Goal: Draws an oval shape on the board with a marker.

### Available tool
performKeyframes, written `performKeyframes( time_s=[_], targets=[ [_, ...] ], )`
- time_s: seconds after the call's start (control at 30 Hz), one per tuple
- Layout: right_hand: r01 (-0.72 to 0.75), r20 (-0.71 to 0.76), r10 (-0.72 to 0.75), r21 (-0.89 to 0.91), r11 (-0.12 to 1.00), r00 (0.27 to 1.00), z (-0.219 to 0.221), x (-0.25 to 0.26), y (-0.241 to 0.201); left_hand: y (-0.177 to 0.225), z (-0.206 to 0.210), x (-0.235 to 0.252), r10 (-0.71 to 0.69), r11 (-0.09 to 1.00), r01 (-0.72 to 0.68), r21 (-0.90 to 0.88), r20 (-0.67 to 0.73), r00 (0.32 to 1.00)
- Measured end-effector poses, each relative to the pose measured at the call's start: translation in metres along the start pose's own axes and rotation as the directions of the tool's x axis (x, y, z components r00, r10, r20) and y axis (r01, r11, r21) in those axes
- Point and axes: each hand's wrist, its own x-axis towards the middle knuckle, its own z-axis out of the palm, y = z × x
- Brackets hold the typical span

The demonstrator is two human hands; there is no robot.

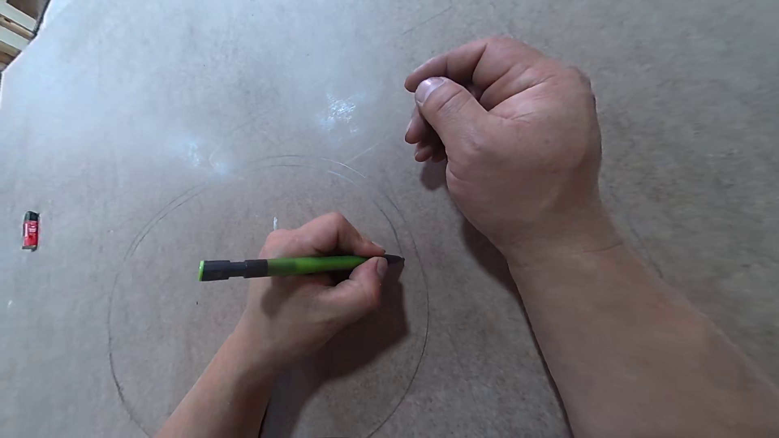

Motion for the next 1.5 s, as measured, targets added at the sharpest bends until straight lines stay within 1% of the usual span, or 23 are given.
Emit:
performKeyframes(
  time_s=[0.2, 0.3, 0.37, 0.47, 0.53, 0.63, 0.73, 0.87, 0.97, 1.1, 1.2, 1.3, 1.37, 1.4, 1.43, 1.5],
  targets=[
    [0.003, 0.003, -0.003, 0.01, 1.0, 1.0, 0.001, 0.0, 0.0, -0.001, -0.009, 0.003, 0.065, 0.997, -0.07, 0.025, 0.174, 0.983],
    [0.004, -0.001, -0.004, 0.018, 1.0, 1.0, 0.001, 0.0, 0.001, -0.001, -0.01, 0.001, 0.067, 0.998, -0.068, -0.002, 0.212, 0.975],
    [0.002, -0.004, -0.002, 0.029, 1.0, 1.0, 0.0, 0.001, 0.001, -0.001, -0.007, -0.001, 0.052, 0.999, -0.051, -0.013, 0.169, 0.984],
    [-0.004, -0.002, 0.004, 0.037, 0.999, 1.0, 0.0, 0.001, 0.0, 0.0, 0.002, -0.004, -0.003, 1.0, 0.002, -0.008, -0.009, 1.0],
    [-0.004, -0.001, 0.004, 0.037, 0.999, 1.0, 0.0, 0.001, 0.0, 0.001, 0.006, -0.005, -0.028, 0.999, 0.03, 0.017, -0.093, 0.995],
    [-0.005, -0.005, 0.005, 0.038, 0.999, 1.0, 0.0, 0.001, 0.0, 0.002, 0.008, -0.005, -0.032, 0.999, 0.036, 0.033, -0.115, 0.993],
    [-0.002, -0.005, 0.002, 0.013, 1.0, 1.0, 0.0, 0.001, 0.0, 0.002, 0.007, -0.004, -0.016, 0.999, 0.019, 0.036, -0.081, 0.997],
    [-0.001, -0.005, 0.001, 0.016, 1.0, 1.0, 0.0, 0.001, 0.0, 0.0, 0.003, -0.003, 0.032, 0.999, -0.032, 0.029, 0.005, 0.999],
    [0.007, -0.004, -0.007, 0.022, 1.0, 1.0, 0.001, 0.001, 0.001, -0.001, -0.001, -0.002, 0.068, 0.997, -0.072, 0.034, 0.088, 0.994],
    [0.004, -0.004, -0.004, 0.018, 1.0, 1.0, 0.0, 0.001, 0.001, -0.003, -0.007, 0.0, 0.084, 0.996, -0.085, -0.007, 0.207, 0.975],
    [0.005, -0.004, -0.005, 0.021, 1.0, 1.0, 0.0, 0.001, 0.0, -0.003, -0.008, 0.001, 0.085, 0.996, -0.078, -0.037, 0.218, 0.972],
    [-0.004, -0.004, 0.004, 0.013, 1.0, 1.0, 0.0, 0.0, 0.0, -0.003, -0.006, 0.0, 0.084, 0.996, -0.08, -0.03, 0.217, 0.973],
    [-0.006, -0.006, 0.006, 0.012, 1.0, 1.0, 0.0, 0.0, 0.0, -0.002, -0.004, -0.001, 0.071, 0.997, -0.071, -0.008, 0.173, 0.982],
    [-0.004, -0.007, 0.005, 0.013, 1.0, 1.0, 0.0, 0.0, 0.0, -0.001, -0.002, -0.002, 0.051, 0.999, -0.052, 0.005, 0.113, 0.992],
    [-0.005, -0.007, 0.005, 0.015, 1.0, 1.0, 0.0, 0.0, 0.0, -0.001, 0.001, -0.003, 0.023, 1.0, -0.024, 0.019, 0.028, 0.999],
    [-0.005, -0.008, 0.005, 0.01, 1.0, 1.0, 0.0, 0.001, 0.0, 0.001, 0.008, -0.004, -0.036, 0.999, 0.04, 0.025, -0.141, 0.989]
  ],
)
